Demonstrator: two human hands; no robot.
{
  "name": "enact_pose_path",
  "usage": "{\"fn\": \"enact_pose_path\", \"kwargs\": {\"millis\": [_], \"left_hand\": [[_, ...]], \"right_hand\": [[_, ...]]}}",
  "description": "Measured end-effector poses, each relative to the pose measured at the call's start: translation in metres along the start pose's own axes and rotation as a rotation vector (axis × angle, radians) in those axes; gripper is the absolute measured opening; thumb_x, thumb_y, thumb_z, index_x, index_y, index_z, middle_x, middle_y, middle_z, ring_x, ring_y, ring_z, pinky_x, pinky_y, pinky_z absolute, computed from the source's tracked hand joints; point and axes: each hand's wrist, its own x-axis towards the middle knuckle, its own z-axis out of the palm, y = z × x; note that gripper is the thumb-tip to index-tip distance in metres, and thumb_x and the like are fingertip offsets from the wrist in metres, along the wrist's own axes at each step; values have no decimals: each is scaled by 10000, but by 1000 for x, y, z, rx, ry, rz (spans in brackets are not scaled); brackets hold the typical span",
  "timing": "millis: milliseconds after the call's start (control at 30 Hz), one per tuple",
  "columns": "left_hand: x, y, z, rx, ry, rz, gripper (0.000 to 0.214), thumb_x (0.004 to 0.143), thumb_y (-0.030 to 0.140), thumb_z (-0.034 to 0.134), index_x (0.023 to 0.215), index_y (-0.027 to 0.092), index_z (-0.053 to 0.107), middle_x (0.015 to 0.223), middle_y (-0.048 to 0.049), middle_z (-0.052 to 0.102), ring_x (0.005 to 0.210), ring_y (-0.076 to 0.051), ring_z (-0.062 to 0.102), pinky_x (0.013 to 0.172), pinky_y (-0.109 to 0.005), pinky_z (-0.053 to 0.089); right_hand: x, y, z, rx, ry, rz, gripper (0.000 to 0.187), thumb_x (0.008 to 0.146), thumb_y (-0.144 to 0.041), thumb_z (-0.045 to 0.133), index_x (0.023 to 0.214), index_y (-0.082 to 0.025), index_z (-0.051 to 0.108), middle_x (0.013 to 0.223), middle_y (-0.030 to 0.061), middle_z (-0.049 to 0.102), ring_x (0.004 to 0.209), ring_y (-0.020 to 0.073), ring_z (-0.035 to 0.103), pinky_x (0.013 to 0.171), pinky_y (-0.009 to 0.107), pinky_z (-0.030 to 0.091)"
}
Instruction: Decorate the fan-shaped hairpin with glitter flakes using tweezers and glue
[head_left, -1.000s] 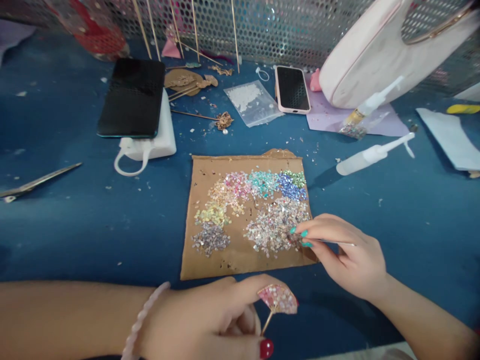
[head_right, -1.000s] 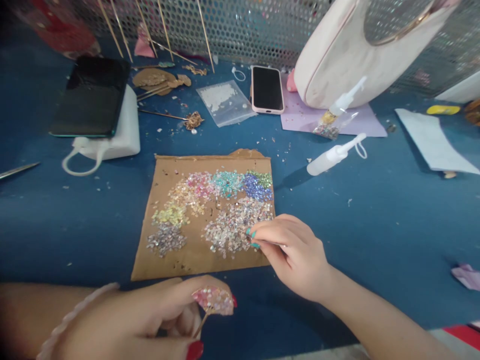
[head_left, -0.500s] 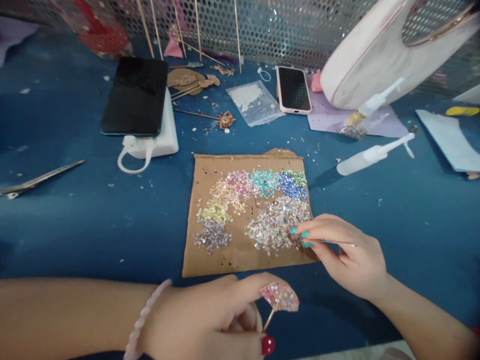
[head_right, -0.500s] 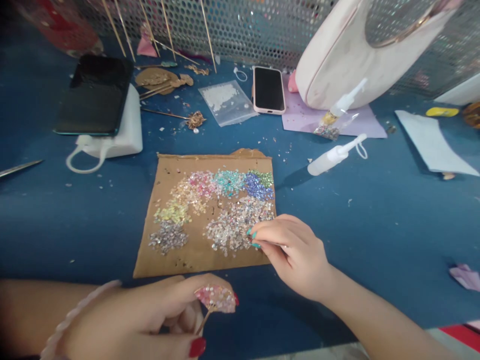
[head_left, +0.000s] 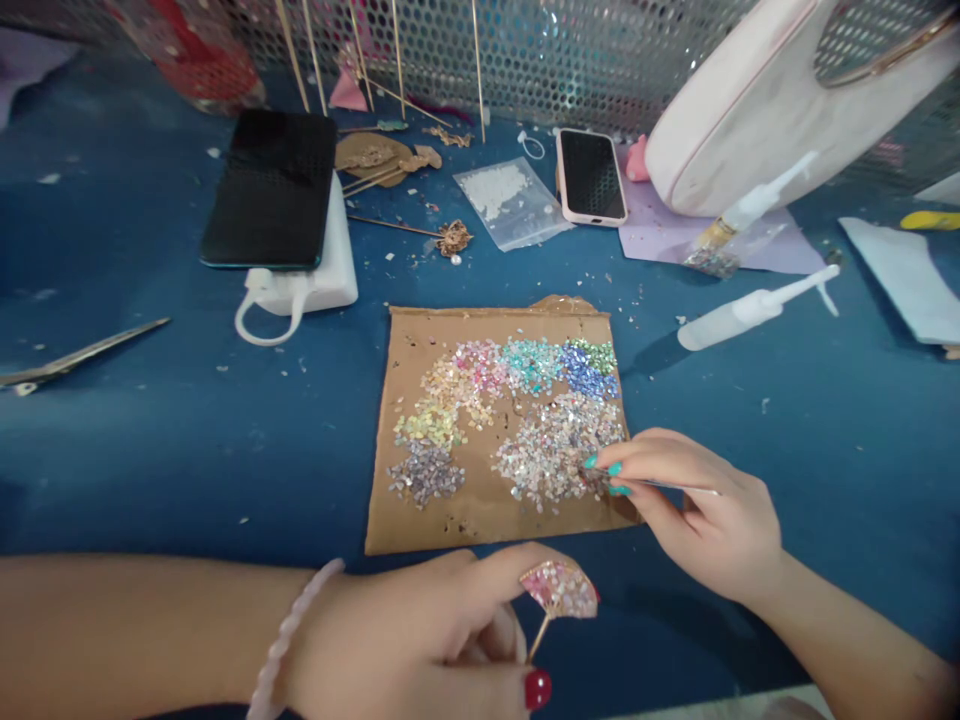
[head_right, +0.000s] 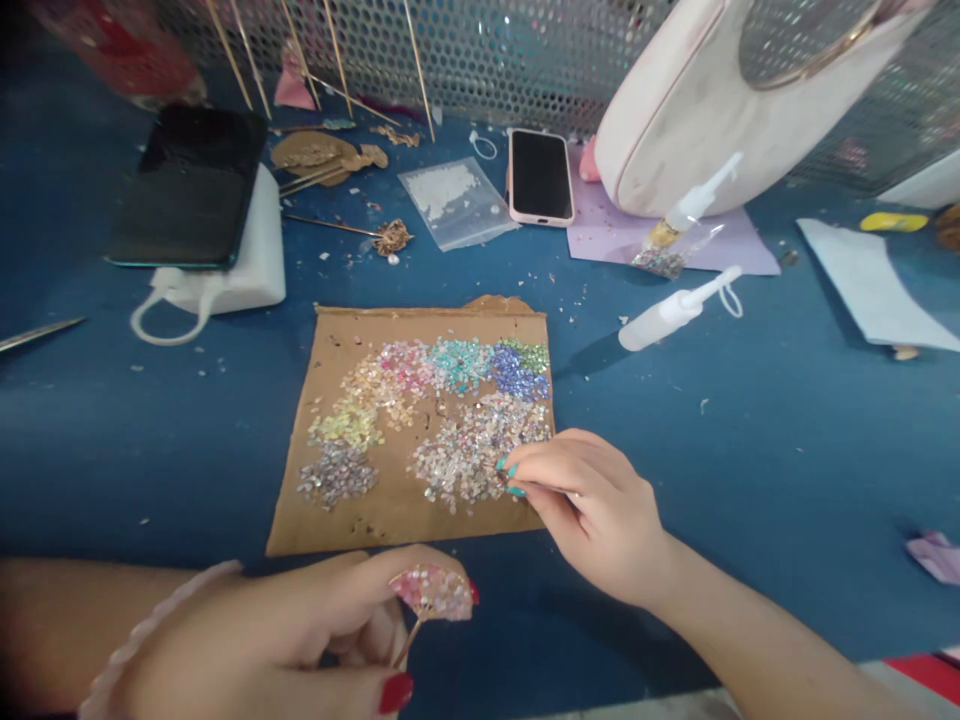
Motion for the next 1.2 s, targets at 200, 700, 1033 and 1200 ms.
{"fn": "enact_pose_path", "kwargs": {"millis": [200, 700, 1033, 1200], "left_hand": [[3, 3, -7, 37, 0, 3, 252, 908, 243, 412, 1158, 227, 384, 592, 52, 530, 380, -41, 361, 355, -94, 311], [6, 7, -9, -242, -107, -33, 232, 952, 214, 359, 1182, 227, 339, 570, 78, 528, 334, -4, 388, 422, -88, 354], [10, 1, -10, -403, -126, 19, 249, 955, 372, 394, 1156, 235, 339, 562, 53, 594, 298, -18, 395, 345, -91, 278], [11, 4, -17, -378, -225, -44, 220, 969, 318, 374, 1159, 226, 309, 598, 31, 612, 312, -24, 423, 353, -99, 319]], "right_hand": [[1, 0, -1, 9, -11, -2, 178, 813, -58, 524, 874, -212, 588, 783, 25, 710, 738, 140, 680, 677, 281, 560], [-4, 0, -4, 95, 12, -18, 238, 782, -1, 527, 895, -204, 578, 805, 34, 702, 782, 145, 675, 708, 298, 562], [-16, -2, -11, 528, 36, 125, 315, 787, -1, 529, 1013, -209, 598, 885, 48, 675, 791, 179, 642, 667, 377, 553], [-14, -6, -14, 555, -29, 81, 290, 787, -1, 537, 990, -201, 588, 860, 46, 680, 791, 177, 645, 718, 389, 537]]}}
